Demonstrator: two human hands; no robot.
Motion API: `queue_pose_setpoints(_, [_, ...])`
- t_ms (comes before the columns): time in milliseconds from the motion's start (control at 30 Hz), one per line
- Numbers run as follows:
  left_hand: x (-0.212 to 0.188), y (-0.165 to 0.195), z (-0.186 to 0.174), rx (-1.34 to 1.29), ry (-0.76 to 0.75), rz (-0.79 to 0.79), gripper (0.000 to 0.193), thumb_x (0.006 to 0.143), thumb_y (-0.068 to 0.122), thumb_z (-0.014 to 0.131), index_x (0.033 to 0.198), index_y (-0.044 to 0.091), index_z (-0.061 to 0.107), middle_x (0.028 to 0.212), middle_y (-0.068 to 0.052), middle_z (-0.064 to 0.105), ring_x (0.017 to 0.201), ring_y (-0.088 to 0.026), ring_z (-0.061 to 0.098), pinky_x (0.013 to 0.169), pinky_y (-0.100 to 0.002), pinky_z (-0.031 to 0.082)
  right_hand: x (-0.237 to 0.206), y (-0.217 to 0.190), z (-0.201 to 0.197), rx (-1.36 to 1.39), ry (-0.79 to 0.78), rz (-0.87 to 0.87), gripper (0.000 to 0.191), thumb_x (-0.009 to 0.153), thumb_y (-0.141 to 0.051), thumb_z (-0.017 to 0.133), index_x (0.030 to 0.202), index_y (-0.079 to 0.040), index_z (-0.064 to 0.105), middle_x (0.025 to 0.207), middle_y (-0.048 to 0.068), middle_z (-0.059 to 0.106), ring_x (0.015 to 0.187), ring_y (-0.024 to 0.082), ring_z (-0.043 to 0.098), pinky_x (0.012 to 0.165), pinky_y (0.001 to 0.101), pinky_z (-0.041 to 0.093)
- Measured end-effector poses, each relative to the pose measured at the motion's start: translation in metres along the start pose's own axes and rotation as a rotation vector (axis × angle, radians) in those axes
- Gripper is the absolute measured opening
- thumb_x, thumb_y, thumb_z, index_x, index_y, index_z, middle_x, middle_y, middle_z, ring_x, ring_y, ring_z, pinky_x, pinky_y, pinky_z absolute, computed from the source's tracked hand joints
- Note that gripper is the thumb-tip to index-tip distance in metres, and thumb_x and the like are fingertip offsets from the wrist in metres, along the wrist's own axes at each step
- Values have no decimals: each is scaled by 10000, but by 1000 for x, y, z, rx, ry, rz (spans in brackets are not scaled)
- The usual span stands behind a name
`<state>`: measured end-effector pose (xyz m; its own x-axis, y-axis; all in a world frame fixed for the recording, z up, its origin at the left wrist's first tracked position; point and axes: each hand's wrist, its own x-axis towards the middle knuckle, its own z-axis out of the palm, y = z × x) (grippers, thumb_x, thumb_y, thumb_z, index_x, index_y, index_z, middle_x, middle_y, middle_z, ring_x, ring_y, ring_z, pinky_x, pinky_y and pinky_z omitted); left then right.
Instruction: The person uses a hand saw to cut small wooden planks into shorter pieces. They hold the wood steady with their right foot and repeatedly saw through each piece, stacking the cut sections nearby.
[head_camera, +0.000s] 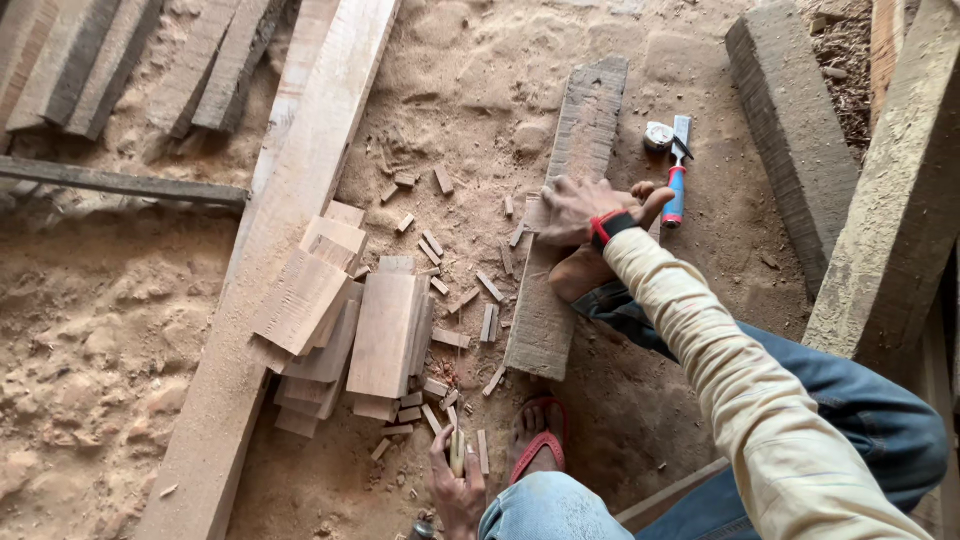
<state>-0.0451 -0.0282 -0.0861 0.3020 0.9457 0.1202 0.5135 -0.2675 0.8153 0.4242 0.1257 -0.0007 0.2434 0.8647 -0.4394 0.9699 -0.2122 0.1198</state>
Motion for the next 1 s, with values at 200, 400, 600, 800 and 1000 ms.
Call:
queue_pose_setpoints(200, [10,28,10,-273,-80,-230,396,908,156,595,1299,123,540,895,-96,672,656,-158,656,553,-323,608,1,-28,3,69,143,112,1080,725,-675,725,1583,-120,375,1537,87,428,1243,403,546,921,526,553])
queue_pose_setpoints(400, [49,53,17,-315,-61,40,427,883,102,624,1303,79,550,962,-89,668,708,-159,650,594,-334,600,-3,-41,8,128,347,199,958,758,-655,694,1536,-187,388,1577,8,379,1381,399,418,1035,623,445])
queue_pose_setpoints(600, [81,72,23,-357,-81,144,454,913,100,629,1355,62,534,1001,-109,701,791,-185,713,704,-345,640,-1,-45,19,119,322,165,1002,819,-701,625,1579,-186,223,1636,74,296,1428,490,299,1045,754,314])
queue_pose_setpoints(800, [82,75,29,-424,-99,57,528,875,70,647,1388,57,525,1033,-134,735,826,-199,747,741,-350,652,-1,-48,16,243,280,162,984,819,-755,584,1603,-284,222,1633,59,262,1433,471,246,1052,772,245])
queue_pose_setpoints(1000, [85,81,33,-448,-96,111,511,893,60,652,1387,35,523,1069,-131,700,814,-183,723,713,-322,624,-6,-46,10,209,189,211,983,813,-741,602,1582,-243,248,1617,54,305,1455,428,278,1099,713,254])
